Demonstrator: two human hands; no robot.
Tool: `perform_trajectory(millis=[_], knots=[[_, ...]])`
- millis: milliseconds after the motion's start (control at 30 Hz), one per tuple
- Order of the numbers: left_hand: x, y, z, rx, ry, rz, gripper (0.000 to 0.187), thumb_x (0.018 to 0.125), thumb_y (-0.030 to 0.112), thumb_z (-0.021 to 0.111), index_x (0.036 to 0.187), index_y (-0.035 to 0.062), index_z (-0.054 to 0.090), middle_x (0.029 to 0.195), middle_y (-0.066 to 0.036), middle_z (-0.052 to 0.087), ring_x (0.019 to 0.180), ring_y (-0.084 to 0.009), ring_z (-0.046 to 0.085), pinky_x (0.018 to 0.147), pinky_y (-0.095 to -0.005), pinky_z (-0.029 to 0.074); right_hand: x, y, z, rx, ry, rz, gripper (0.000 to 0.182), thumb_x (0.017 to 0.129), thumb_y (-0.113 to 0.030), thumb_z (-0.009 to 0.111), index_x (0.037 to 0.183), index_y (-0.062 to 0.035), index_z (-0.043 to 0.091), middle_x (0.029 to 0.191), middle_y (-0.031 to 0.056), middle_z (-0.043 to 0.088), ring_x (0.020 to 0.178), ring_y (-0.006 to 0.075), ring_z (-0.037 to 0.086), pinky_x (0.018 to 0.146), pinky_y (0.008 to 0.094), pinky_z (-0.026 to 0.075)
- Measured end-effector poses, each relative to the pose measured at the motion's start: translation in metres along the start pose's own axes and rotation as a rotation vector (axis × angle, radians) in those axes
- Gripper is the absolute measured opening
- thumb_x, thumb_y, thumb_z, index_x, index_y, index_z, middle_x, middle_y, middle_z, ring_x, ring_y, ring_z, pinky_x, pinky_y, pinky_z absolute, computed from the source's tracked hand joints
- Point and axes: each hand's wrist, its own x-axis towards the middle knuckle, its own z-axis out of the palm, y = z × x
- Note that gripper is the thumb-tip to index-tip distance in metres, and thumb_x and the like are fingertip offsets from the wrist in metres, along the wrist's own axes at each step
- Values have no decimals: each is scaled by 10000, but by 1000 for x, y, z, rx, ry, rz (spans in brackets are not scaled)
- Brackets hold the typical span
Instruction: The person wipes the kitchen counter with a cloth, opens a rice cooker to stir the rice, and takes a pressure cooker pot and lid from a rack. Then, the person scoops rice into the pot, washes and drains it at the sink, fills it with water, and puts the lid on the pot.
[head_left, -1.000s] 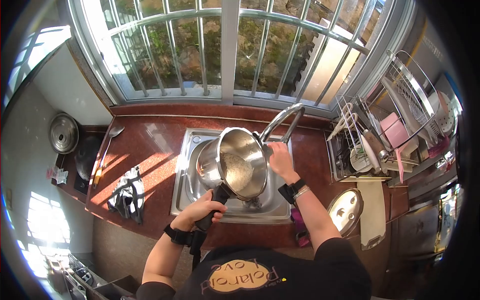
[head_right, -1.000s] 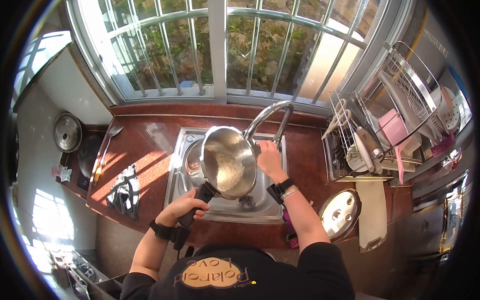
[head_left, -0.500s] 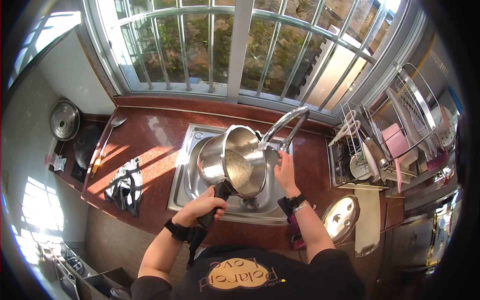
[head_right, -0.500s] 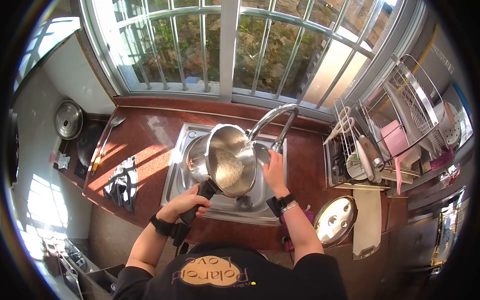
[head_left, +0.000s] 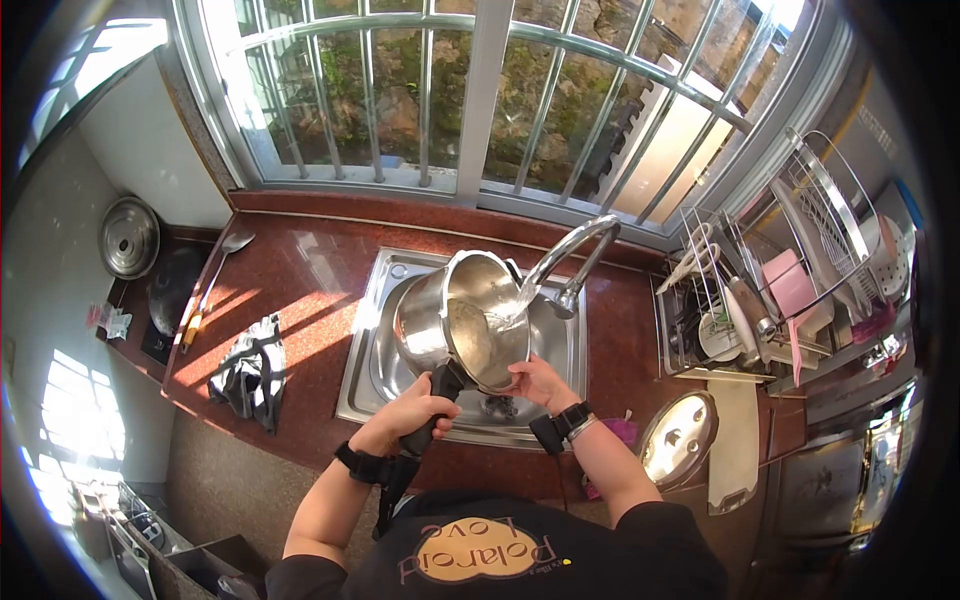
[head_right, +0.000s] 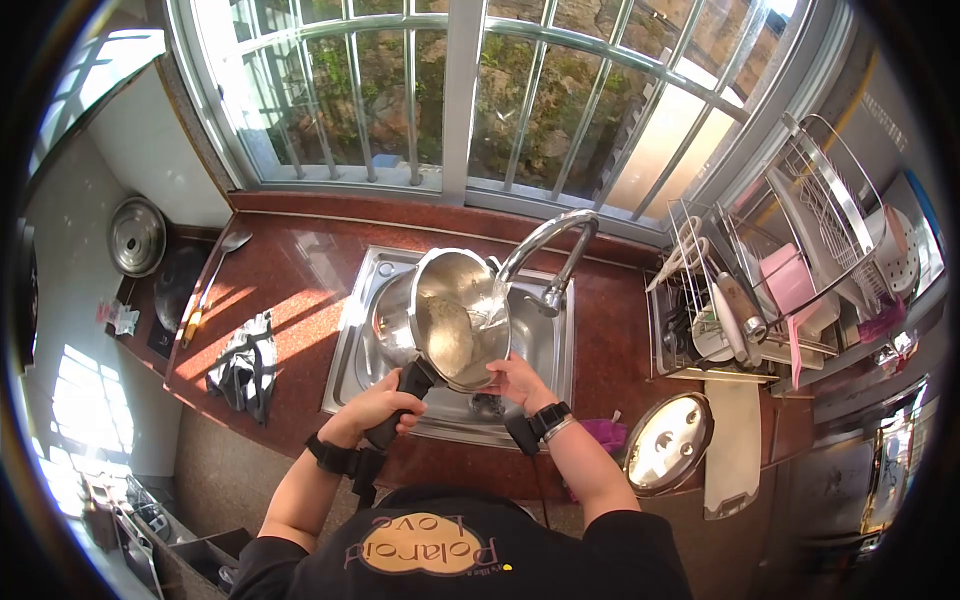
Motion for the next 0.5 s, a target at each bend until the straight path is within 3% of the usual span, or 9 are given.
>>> perform_trajectory(millis=[33,100,233,300,500], knots=[[1,-2,-2,-19,-11,8,405,795,-49,572,1064,68,292,742,-43,445,544,-85,475,436,-221,403,-1,0,0,-2,-1,2,459,831,-15,547,1267,-91,426,1076,93,590,958,287,635,839,537,534],[1,-7,-5,-61,-19,13,399,798,-49,570,1062,68,295,741,-40,446,547,-86,478,437,-220,403,-3,-3,3,28,73,-72,378,798,26,527,1162,-50,460,907,83,621,827,282,664,870,549,513],[6,-19,-10,-116,-74,42,391,804,-47,569,1067,67,304,744,-38,454,552,-90,485,438,-220,403,-5,-7,3,-77,163,-99,335,794,30,531,1117,-44,477,854,55,589,768,239,652,841,539,525],[6,-20,-7,-106,-66,46,406,805,-44,571,1084,65,297,745,-41,457,552,-91,485,440,-224,406,-6,-9,4,-80,181,-113,319,787,40,543,1088,-48,487,804,25,550,698,195,608,776,488,541],[8,-19,-3,-9,8,84,533,801,-42,573,1210,79,254,757,-45,448,535,-94,475,442,-240,413,10,-8,1,-13,120,-166,284,777,54,556,1030,-65,508,780,-3,534,681,135,547,685,369,519]])
